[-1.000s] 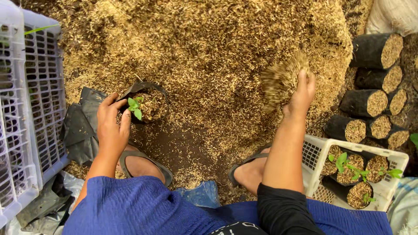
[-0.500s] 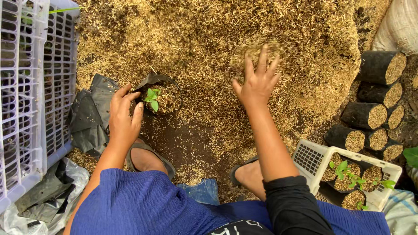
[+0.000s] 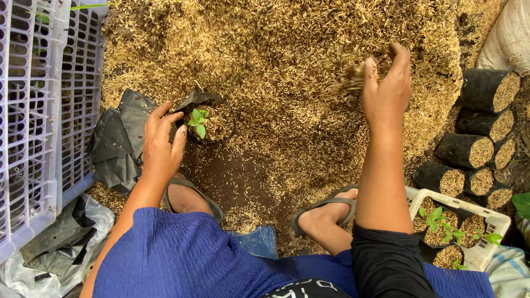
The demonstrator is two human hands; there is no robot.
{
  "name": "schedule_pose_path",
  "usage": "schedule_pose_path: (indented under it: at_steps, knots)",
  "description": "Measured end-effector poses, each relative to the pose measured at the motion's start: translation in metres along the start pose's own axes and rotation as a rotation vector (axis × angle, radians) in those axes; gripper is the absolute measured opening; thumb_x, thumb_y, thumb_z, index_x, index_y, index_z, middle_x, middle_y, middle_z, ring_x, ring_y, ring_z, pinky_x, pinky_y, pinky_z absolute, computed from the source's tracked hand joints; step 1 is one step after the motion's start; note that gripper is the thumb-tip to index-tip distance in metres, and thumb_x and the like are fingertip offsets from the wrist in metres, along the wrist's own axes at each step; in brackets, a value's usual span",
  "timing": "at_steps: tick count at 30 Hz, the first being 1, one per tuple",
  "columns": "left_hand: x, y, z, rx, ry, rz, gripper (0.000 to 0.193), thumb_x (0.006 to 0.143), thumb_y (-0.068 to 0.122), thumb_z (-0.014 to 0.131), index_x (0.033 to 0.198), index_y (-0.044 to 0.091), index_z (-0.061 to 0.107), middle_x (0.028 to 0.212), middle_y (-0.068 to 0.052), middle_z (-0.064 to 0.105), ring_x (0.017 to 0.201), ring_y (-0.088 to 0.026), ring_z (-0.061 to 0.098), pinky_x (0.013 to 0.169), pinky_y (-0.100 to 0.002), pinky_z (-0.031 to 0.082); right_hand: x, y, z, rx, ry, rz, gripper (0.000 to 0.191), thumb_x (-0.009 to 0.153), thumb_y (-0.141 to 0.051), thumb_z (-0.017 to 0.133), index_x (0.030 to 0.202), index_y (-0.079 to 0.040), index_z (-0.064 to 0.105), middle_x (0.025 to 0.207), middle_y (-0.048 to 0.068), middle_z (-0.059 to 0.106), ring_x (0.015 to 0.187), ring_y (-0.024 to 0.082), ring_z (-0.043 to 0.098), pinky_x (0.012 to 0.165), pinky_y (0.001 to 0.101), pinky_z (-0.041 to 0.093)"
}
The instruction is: The person sits on the ground and fills black plastic polybags with a fibrous soil-less growing medium from a large pile, pressing the medium in by hand. They place a seedling into each filled bag, add more medium around it, and set the finished potted seedlings into a plastic crate.
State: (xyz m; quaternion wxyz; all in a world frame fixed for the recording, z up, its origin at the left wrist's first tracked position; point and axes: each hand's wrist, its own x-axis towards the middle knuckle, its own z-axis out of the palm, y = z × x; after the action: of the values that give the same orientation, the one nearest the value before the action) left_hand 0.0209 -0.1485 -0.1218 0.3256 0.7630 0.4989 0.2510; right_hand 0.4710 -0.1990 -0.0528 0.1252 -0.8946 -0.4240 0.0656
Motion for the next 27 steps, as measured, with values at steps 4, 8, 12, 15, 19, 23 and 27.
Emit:
schedule_pose_path:
  at_steps: [4, 8, 12, 15, 19, 23, 27]
  knots:
    - [0.001, 0.000, 0.000, -0.027, -0.010, -0.015, 0.029, 0.102, 0.013, 0.065, 0.129, 0.003, 0.064, 0.148, -0.021, 0.052, 0.139, -0.042, 0.049, 0.112, -0.048, 0.042, -0.020, -0.023, 0.033, -0.107, 0.027, -0.120, 0.088, 0.101, -0.065, 0.067, 0.161, -0.013, 0.029, 0.162, 0.025, 0.027, 0.144, 0.046, 0.033, 0.112, 0.0650, 0.037]
    - [0.004, -0.003, 0.003, -0.027, 0.016, 0.028, 0.029, 0.101, 0.012, 0.065, 0.128, 0.002, 0.064, 0.147, -0.021, 0.053, 0.139, -0.042, 0.049, 0.116, -0.050, 0.040, -0.028, -0.043, 0.077, -0.460, -0.011, -0.294, 0.097, 0.076, -0.062, 0.080, 0.155, -0.019, 0.044, 0.161, 0.024, 0.033, 0.139, 0.048, 0.036, 0.105, 0.0612, 0.044]
    - [0.005, -0.009, 0.004, -0.011, 0.031, 0.039, 0.030, 0.099, 0.012, 0.066, 0.128, 0.003, 0.065, 0.146, -0.020, 0.055, 0.138, -0.041, 0.050, 0.115, -0.051, 0.040, -0.009, -0.028, 0.087, -0.363, 0.053, -0.444, 0.068, 0.078, -0.026, 0.091, 0.140, -0.018, 0.062, 0.158, 0.015, 0.044, 0.136, 0.036, 0.048, 0.107, 0.0436, 0.054]
    - [0.005, -0.014, 0.005, 0.012, 0.046, 0.049, 0.030, 0.098, 0.013, 0.068, 0.127, 0.003, 0.066, 0.146, -0.020, 0.055, 0.137, -0.042, 0.050, 0.114, -0.052, 0.039, 0.007, -0.022, 0.079, -0.124, 0.001, -0.320, 0.061, 0.083, -0.012, 0.089, 0.139, -0.017, 0.067, 0.156, 0.014, 0.048, 0.131, 0.032, 0.055, 0.103, 0.0359, 0.057]
    - [0.007, -0.020, 0.009, -0.030, 0.043, 0.034, 0.031, 0.098, 0.015, 0.068, 0.127, 0.005, 0.065, 0.146, -0.019, 0.054, 0.134, -0.040, 0.051, 0.114, -0.050, 0.041, -0.003, -0.049, 0.068, 0.742, -0.258, -0.062, 0.048, 0.087, -0.012, 0.081, 0.133, -0.013, 0.067, 0.136, 0.014, 0.061, 0.116, 0.026, 0.065, 0.095, 0.0344, 0.063]
    - [0.011, -0.022, 0.013, -0.035, 0.069, 0.064, 0.032, 0.097, 0.014, 0.069, 0.128, 0.006, 0.064, 0.147, -0.019, 0.053, 0.135, -0.041, 0.049, 0.116, -0.053, 0.037, -0.036, -0.114, 0.097, 1.299, -0.656, -0.108, 0.046, 0.089, -0.018, 0.078, 0.132, -0.013, 0.065, 0.122, 0.009, 0.069, 0.109, 0.022, 0.068, 0.094, 0.0401, 0.064]
    - [0.011, -0.022, 0.013, -0.035, 0.082, 0.080, 0.033, 0.095, 0.012, 0.069, 0.127, 0.007, 0.064, 0.147, -0.019, 0.052, 0.136, -0.041, 0.048, 0.119, -0.059, 0.031, -0.047, -0.171, 0.136, 1.585, -0.953, -0.081, 0.047, 0.086, -0.030, 0.080, 0.126, -0.010, 0.066, 0.122, 0.011, 0.069, 0.111, 0.024, 0.067, 0.097, 0.0425, 0.060]
